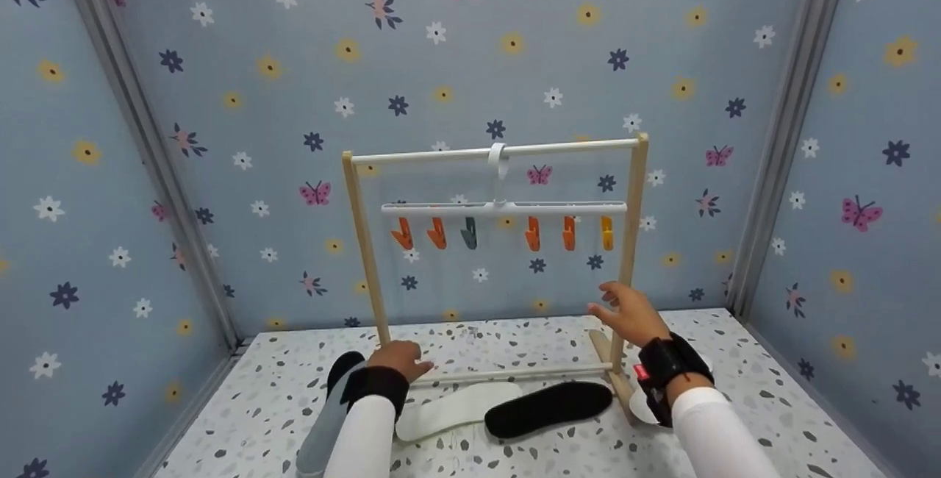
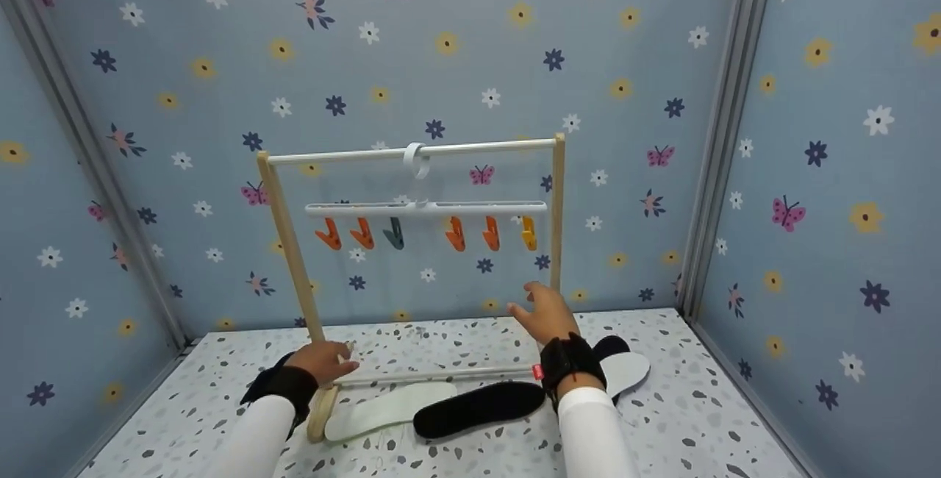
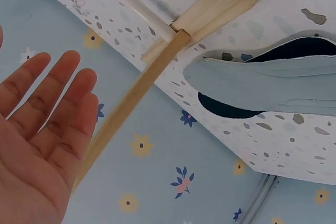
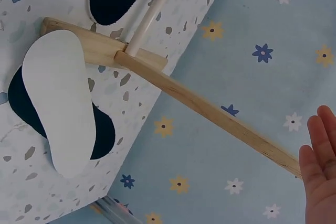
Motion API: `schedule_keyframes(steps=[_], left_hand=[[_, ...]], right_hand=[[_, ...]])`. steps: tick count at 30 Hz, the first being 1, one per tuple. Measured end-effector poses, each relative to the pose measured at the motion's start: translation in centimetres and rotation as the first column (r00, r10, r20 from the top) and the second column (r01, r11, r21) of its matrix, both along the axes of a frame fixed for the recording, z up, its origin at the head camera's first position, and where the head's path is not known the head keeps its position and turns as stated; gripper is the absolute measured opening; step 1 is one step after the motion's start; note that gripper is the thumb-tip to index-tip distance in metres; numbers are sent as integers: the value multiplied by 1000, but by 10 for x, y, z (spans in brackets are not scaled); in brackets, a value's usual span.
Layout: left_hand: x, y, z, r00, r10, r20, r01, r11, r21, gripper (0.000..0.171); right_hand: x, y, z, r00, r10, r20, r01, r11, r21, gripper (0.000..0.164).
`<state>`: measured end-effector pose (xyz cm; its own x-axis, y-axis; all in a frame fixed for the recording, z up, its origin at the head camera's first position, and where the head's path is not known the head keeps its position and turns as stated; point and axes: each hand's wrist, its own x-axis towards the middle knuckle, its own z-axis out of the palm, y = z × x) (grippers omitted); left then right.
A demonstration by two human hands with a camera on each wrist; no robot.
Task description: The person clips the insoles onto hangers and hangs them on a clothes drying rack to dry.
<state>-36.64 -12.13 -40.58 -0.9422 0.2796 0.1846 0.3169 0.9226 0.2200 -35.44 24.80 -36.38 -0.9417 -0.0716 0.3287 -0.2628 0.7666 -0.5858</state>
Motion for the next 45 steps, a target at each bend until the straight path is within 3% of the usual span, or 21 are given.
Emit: schedule_keyframes(steps=[6, 10, 20, 25, 32, 40, 45], left_hand=[[6, -22, -6, 999, 36, 30, -36, 999, 27, 23], [6, -40, -15, 994, 72, 83, -76, 996, 48, 29], [-7, -72, -18, 980, 142, 142, -141, 990, -16, 24], [-11, -85, -21, 972, 162, 168, -160, 987, -24, 22], [-12, -111, -23, 972, 172, 160, -164, 985, -62, 20], [-21, -113, -47, 953, 216, 212, -197, 975, -107, 23], [-24, -117, -54, 944, 228, 238, -209, 972, -102, 22]], right_hand=[[-2, 1, 5, 999, -37, -28, 35, 997, -72, 47], [-5, 3, 13, 999, -39, -18, 37, 996, -82, 49], [-8, 10, 38, 997, -38, -64, 28, 989, -144, 52], [-12, 12, 41, 997, -32, -74, 18, 983, -183, 55], [-29, 5, 46, 998, -13, -66, -3, 973, -230, 61], [-29, 17, 52, 999, -4, -47, -9, 962, -273, 67], [-30, 21, 56, 997, -12, -76, -11, 957, -291, 67]])
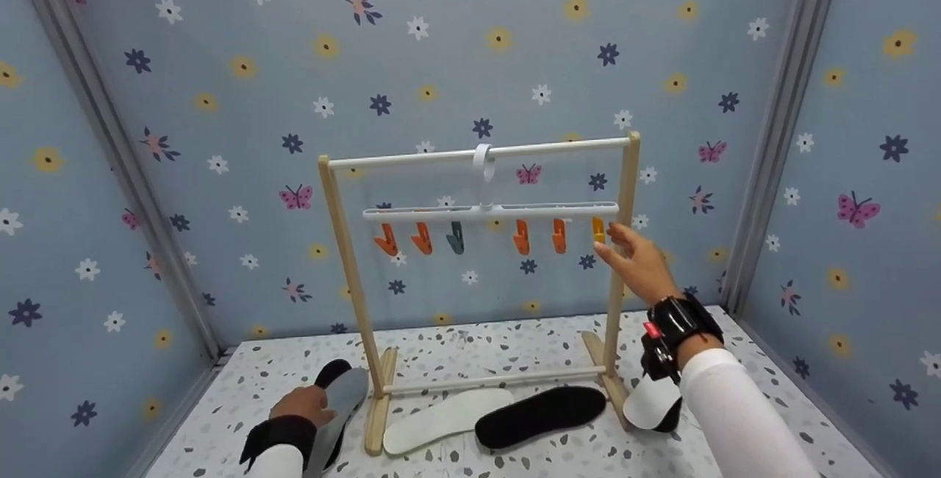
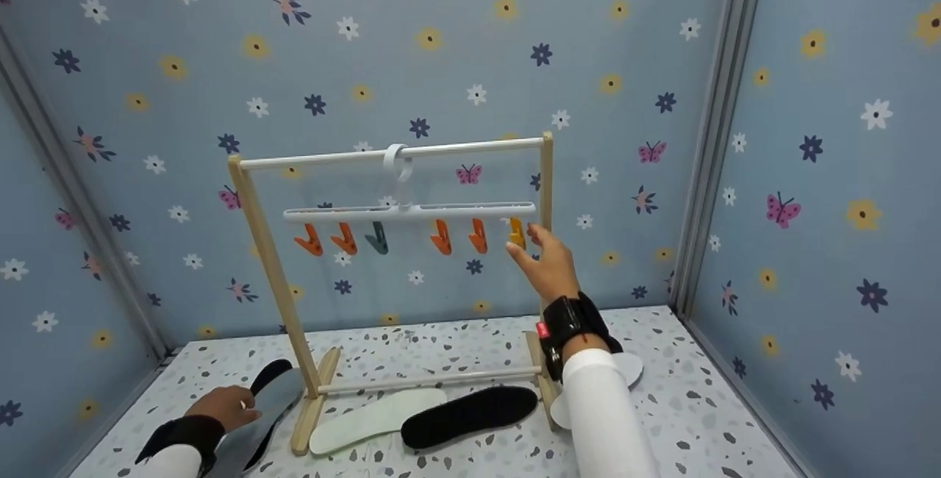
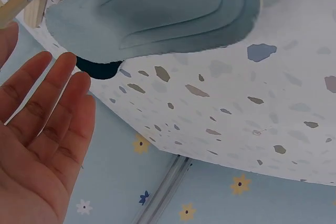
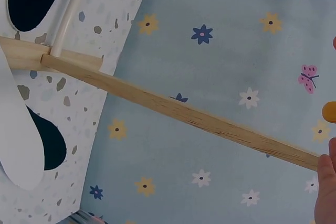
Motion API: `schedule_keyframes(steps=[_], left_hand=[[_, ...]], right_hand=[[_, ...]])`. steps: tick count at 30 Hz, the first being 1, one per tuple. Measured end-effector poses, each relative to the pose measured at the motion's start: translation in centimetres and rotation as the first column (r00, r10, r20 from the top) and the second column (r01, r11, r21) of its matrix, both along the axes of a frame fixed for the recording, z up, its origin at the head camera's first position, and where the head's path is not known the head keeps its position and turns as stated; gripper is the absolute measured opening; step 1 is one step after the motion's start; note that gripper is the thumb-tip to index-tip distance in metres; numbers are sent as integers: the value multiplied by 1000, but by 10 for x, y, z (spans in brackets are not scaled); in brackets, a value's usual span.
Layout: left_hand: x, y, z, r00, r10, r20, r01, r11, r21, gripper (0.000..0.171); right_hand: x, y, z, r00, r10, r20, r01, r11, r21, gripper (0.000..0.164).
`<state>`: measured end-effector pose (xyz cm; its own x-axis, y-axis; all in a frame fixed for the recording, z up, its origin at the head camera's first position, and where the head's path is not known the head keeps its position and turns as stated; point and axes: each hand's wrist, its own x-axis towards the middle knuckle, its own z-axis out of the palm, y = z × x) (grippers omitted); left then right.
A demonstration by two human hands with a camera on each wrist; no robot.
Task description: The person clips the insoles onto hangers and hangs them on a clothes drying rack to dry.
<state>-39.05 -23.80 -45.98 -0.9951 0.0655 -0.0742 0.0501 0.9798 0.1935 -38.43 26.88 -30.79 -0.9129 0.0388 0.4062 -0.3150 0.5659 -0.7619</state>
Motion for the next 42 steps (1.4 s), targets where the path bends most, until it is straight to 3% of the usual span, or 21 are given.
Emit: schedule_keyframes(steps=[7, 12, 20, 26, 30, 34, 38, 42], left_hand=[[15, -32, -14, 993, 108, 48, -106, 993, -47, 23], [26, -40, -18, 990, 132, 47, -130, 990, -54, 24], [33, -23, -2, 990, 121, -69, -122, 992, -18, 21], [35, -10, -5, 987, 121, -102, -119, 993, 24, 21], [33, -9, -14, 984, 159, -76, -156, 987, 37, 23], [20, -3, -23, 980, 200, 4, -200, 980, 18, 26], [7, -1, -35, 960, 263, 95, -261, 965, -27, 32], [-7, 6, -42, 951, 284, 117, -284, 959, -17, 36]], right_hand=[[-9, -23, -7, 999, 47, 4, -47, 999, -2, 64], [-11, -28, -11, 998, 54, 27, -55, 998, 16, 65], [-7, -13, -6, 999, 53, 3, -53, 999, 11, 74], [-3, -3, -2, 998, 52, -24, -53, 998, -39, 71], [0, -6, -1, 997, 61, -41, -63, 996, -58, 68], [-3, -4, -2, 997, 55, -47, -59, 994, -92, 64], [-7, -6, -3, 998, 38, -45, -44, 992, -119, 62], [-10, -2, 1, 998, 7, -55, -13, 993, -120, 60]])
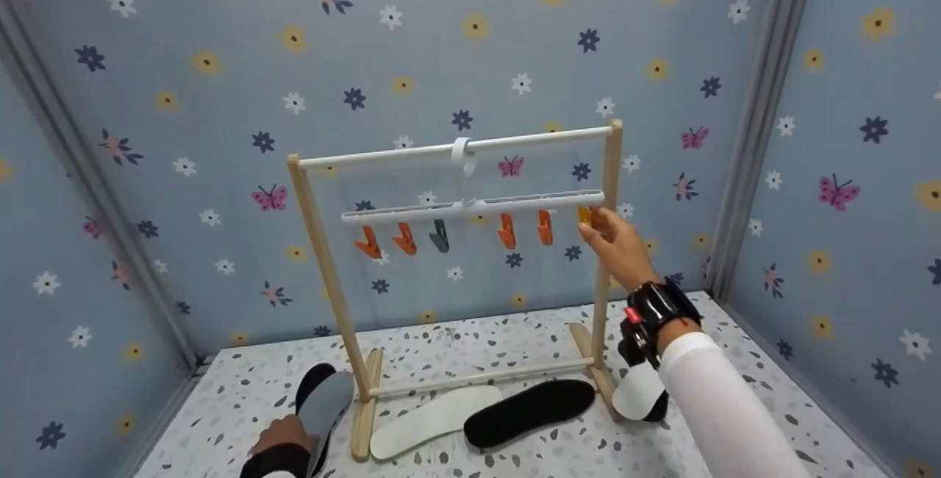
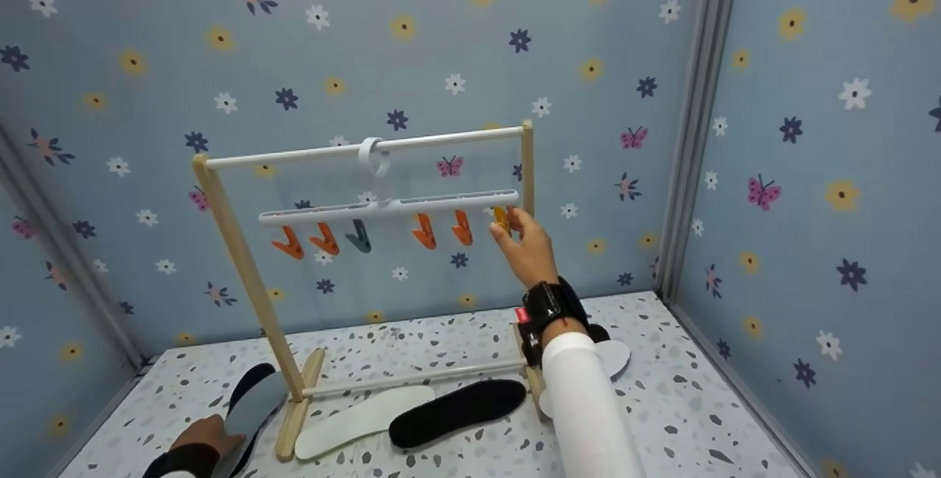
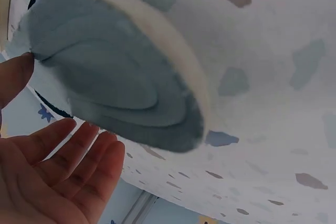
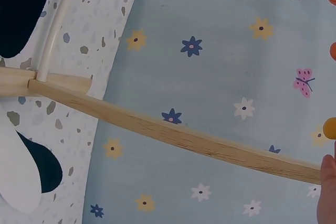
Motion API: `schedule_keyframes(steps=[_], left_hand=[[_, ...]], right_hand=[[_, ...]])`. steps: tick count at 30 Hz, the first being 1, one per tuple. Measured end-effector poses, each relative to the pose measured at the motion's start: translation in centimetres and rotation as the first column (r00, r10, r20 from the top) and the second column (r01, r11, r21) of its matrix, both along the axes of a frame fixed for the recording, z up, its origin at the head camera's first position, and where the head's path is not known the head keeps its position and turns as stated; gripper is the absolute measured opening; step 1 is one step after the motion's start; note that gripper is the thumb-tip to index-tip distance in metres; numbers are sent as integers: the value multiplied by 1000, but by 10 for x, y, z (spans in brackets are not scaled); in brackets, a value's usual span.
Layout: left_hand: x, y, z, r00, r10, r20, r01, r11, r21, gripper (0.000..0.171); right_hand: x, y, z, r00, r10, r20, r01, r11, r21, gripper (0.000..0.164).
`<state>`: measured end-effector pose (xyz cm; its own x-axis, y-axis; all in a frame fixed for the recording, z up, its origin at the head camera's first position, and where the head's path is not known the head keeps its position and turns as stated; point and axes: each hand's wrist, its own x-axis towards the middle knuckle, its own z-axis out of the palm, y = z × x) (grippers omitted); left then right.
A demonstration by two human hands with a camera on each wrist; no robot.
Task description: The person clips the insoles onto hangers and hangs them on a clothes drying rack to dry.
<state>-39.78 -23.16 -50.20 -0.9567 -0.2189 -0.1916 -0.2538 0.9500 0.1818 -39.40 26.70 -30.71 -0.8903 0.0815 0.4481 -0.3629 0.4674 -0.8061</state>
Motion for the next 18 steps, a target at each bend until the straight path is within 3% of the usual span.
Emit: schedule_keyframes(steps=[5, 10, 14, 18], left_hand=[[1, 1, -2, 999, -15, -33, 16, 1000, 16, 36], [-5, 1, -4, 999, 18, -39, -19, 1000, -5, 43], [-18, -5, -11, 997, 46, -65, -45, 999, 21, 35], [-17, -10, -8, 995, 24, -93, -21, 999, 38, 29]], right_hand=[[-2, -1, 2, 1000, -6, -2, 6, 1000, -2, 54], [-1, 0, 1, 1000, 1, -8, -1, 1000, -14, 49], [-1, 3, 1, 1000, 0, -18, -1, 1000, -21, 49], [-3, 3, -2, 999, 11, -34, -12, 999, -33, 48]])
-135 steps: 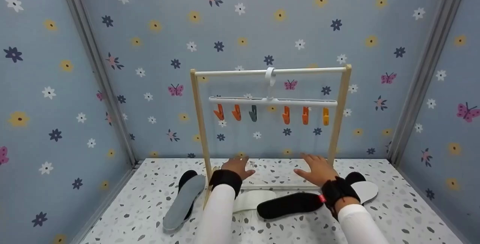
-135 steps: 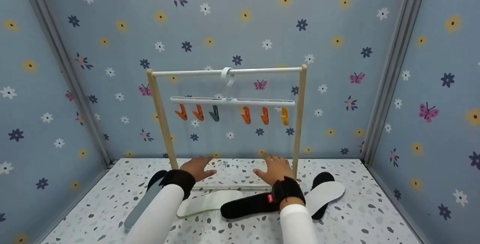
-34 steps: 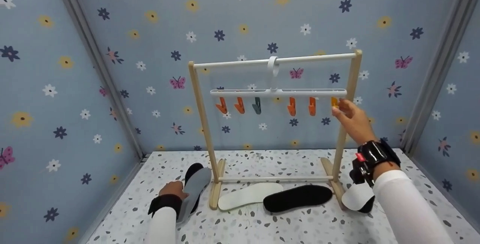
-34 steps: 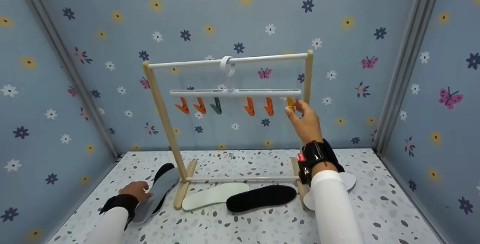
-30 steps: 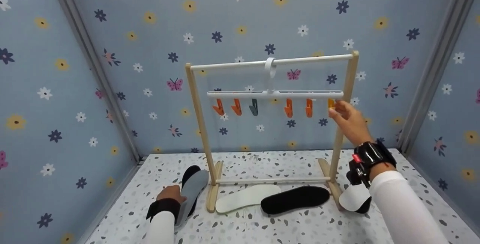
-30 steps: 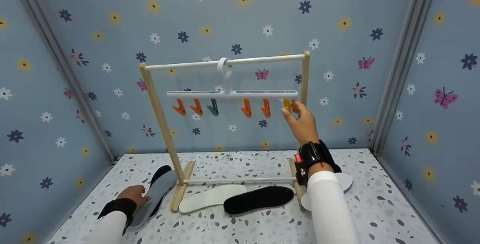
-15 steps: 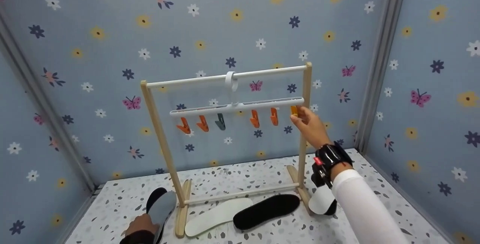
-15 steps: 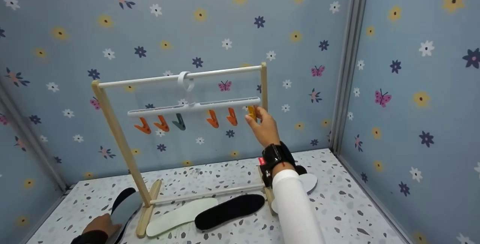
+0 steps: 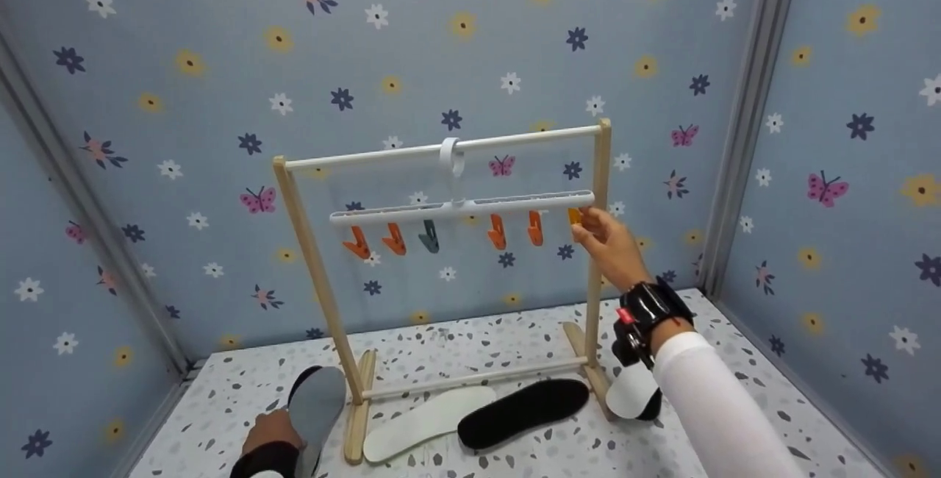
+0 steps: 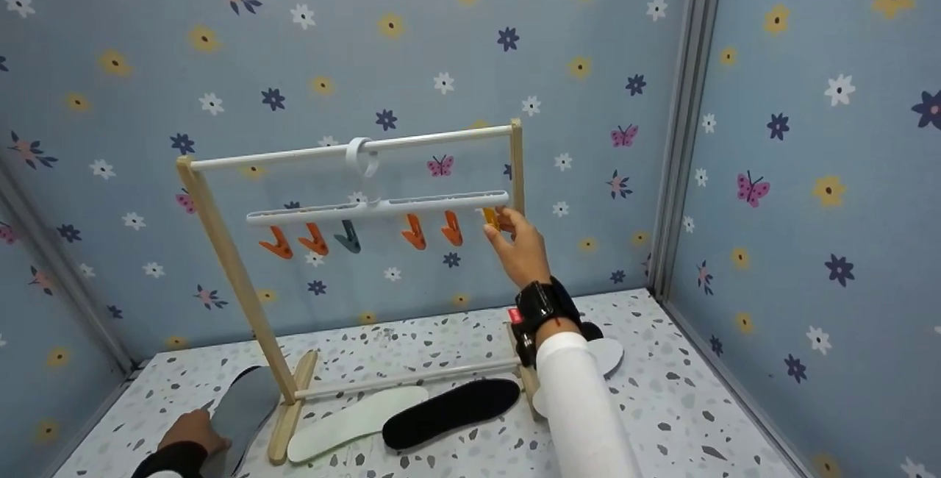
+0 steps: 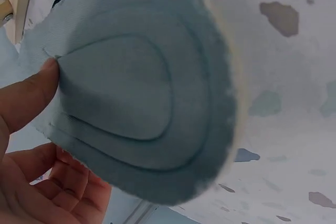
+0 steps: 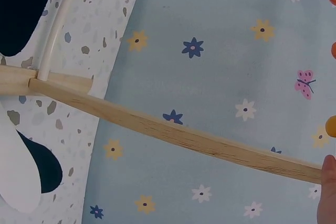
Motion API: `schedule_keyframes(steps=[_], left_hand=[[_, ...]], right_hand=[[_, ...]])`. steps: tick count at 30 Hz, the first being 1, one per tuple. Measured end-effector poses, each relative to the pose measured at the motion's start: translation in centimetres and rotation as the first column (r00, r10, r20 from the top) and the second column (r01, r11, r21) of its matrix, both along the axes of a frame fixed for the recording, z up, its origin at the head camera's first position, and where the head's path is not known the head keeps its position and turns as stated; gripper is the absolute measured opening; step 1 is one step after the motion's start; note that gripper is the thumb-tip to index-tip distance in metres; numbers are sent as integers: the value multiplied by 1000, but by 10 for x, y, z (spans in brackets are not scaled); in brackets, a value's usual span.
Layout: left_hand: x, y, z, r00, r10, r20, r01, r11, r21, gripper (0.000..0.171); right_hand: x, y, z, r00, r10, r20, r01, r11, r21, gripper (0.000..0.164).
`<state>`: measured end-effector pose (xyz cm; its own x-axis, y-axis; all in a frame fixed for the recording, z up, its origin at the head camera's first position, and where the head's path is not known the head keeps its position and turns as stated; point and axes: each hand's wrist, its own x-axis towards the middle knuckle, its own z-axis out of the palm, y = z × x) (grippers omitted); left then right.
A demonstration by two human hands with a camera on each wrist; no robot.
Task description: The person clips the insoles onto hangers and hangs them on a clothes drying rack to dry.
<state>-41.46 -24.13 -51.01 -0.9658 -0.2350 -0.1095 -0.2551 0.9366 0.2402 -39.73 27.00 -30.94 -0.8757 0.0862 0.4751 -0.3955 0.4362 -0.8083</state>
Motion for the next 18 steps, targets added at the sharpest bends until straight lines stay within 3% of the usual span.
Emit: schedule_keyframes(steps=[7, 12, 16, 18], left_hand=[[17, 0, 27, 999, -8, -36, 12, 992, 127, 14], [16, -11, 38, 998, -8, -59, 22, 973, 228, 18], [16, -28, 41, 997, 6, -81, 21, 945, 326, 19], [17, -36, 43, 996, 27, -81, 7, 916, 401, 23]], right_hand=[[0, -2, -2, 1000, -2, -5, 2, 1000, -1, 48], [0, 1, -1, 1000, -10, -5, 10, 1000, -7, 48], [1, 1, 1, 1000, -2, 4, 2, 1000, -8, 47], [2, 0, 2, 1000, 0, 4, 0, 1000, -6, 46]])
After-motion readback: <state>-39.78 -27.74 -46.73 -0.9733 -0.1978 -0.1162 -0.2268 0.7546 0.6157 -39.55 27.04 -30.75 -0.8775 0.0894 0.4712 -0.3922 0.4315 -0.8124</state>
